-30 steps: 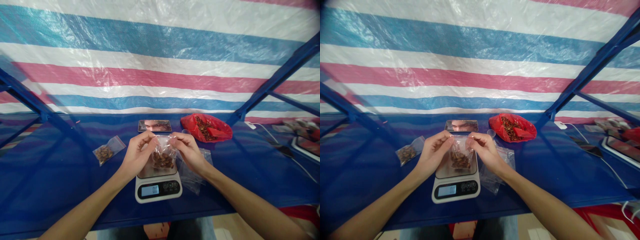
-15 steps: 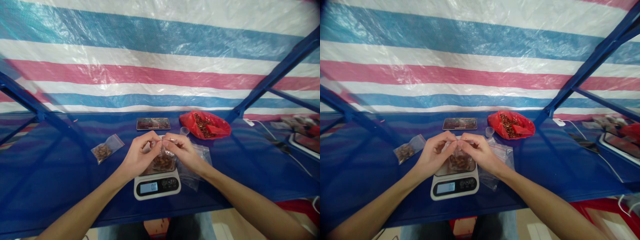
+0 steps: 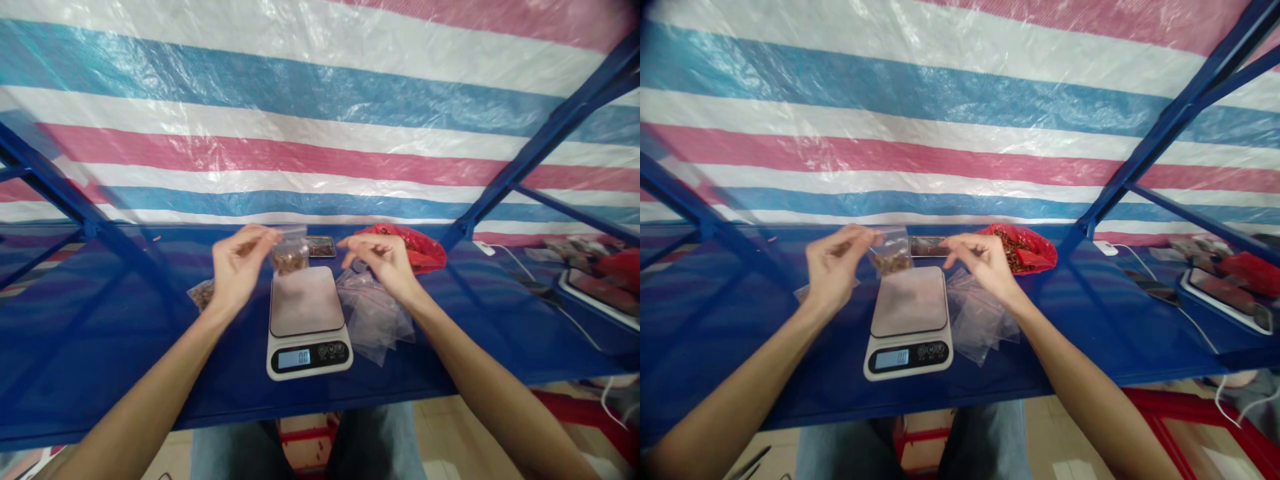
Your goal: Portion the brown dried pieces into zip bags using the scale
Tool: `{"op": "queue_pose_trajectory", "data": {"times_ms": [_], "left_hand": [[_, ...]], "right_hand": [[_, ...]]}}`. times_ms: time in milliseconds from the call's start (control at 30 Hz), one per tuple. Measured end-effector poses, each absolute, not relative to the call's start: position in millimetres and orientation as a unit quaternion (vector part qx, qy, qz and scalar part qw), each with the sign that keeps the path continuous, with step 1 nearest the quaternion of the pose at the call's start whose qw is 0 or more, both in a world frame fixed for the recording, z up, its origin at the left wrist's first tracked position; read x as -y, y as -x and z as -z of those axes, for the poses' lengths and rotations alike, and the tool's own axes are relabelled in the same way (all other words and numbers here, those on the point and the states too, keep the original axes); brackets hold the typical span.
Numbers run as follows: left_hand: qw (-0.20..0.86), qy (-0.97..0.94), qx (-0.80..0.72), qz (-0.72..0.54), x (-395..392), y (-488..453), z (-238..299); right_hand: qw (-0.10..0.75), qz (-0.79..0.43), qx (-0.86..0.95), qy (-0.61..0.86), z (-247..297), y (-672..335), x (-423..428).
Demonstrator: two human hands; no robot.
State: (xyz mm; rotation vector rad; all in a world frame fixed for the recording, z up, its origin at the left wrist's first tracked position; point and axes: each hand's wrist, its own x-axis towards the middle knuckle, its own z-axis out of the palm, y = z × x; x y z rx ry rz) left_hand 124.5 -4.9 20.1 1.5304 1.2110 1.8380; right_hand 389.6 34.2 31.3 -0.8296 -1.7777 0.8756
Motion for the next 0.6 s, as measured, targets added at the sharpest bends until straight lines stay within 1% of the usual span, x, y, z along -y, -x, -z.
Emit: {"op": "queue_pose_trajectory", "data": {"times_ms": [67, 100, 133, 167, 200, 300, 367, 467, 533, 600], "left_hand": [[0.244, -0.477, -0.434, -0.724, -9, -94, -24], [0.271, -0.450, -0.427, -0.736, -14, -78, -25], [0.294, -0.440, -0.429, -0.732, -19, -64, -26], [0.309, -0.440, -0.435, -0.723, -22, -51, -26], [0.311, -0.437, -0.448, -0.715, -24, -41, -26], [0.331, -0.443, -0.530, -0.642, -24, -26, -23], [0.344, -0.459, -0.573, -0.585, -23, -26, -19], [0.295, -0.521, -0.639, -0.483, -27, -27, -12], [0.235, -0.577, -0.665, -0.411, -32, -24, -7], [0.196, -0.617, -0.678, -0.347, -36, -19, -4]], "right_hand": [[0.563, -0.284, 0.669, 0.394, -35, -415, -53], [0.588, -0.233, 0.650, 0.421, -37, -430, -63], [0.584, -0.189, 0.649, 0.448, -38, -445, -74], [0.563, -0.157, 0.659, 0.473, -38, -459, -84], [0.507, -0.146, 0.689, 0.496, -37, -472, -92], [0.285, -0.106, 0.786, 0.539, -24, -495, -110], [0.184, -0.065, 0.819, 0.540, -12, -498, -116], [0.117, -0.022, 0.838, 0.532, 3, -492, -118], [0.108, -0.008, 0.843, 0.527, 8, -488, -119], [0.112, 0.003, 0.845, 0.523, 11, -486, -120]]}}
